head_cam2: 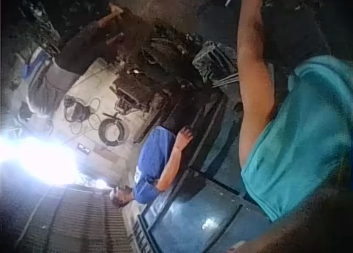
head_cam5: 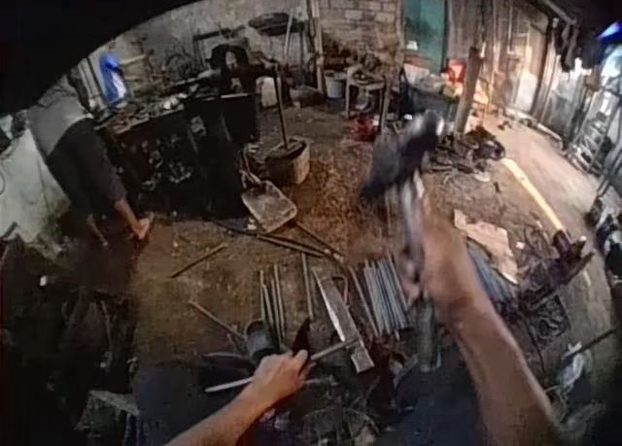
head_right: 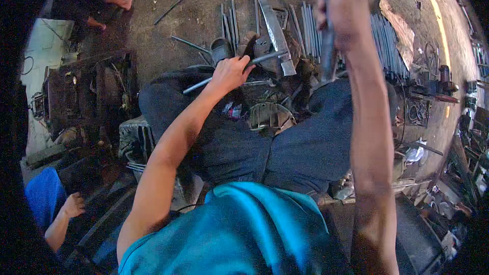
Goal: Straightening metal rods using a hammer and anvil.
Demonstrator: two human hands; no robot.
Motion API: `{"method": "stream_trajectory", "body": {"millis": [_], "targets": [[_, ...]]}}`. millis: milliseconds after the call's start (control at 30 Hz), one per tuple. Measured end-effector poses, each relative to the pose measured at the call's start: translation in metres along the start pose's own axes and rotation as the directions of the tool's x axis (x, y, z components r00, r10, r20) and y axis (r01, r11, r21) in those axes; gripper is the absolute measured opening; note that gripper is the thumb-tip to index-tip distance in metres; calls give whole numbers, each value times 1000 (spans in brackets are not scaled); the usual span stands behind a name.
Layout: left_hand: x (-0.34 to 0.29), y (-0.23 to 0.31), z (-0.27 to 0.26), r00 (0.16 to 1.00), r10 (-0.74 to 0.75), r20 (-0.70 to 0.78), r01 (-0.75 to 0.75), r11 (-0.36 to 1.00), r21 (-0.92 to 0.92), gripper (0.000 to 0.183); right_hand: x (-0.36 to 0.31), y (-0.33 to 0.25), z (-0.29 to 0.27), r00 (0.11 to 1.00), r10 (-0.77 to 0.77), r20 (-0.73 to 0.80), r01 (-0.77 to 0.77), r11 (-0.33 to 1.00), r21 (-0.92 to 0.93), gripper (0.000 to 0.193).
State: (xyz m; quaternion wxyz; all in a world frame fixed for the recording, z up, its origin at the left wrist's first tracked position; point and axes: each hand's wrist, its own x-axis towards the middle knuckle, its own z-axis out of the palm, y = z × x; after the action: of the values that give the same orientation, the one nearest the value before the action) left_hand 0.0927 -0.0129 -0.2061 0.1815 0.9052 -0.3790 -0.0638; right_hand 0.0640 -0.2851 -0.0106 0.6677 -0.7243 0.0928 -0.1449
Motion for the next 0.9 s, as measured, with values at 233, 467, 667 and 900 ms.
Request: {"method": "stream_trajectory", "body": {"millis": [233, 467, 667, 900], "targets": [[7, -3, 7, 999, -42, -15, 42, 999, -34, 25, 6, -86, 2, 830, -537, -150, 487, 829, -273, 54], [11, -3, 9, 999, -26, 26, 27, 1000, -11, 23, -110, 136, 42, 940, 279, -194, -340, 798, -498, 48], [13, -3, -9, 996, -61, -64, 61, 998, -5, 26, -137, 175, 20, 823, 535, -194, -567, 748, -345, 54], [14, 22, -80, 969, -62, -239, -22, 942, -336, 28, -126, 167, 37, 948, 237, -210, -315, 770, -554, 47]]}}
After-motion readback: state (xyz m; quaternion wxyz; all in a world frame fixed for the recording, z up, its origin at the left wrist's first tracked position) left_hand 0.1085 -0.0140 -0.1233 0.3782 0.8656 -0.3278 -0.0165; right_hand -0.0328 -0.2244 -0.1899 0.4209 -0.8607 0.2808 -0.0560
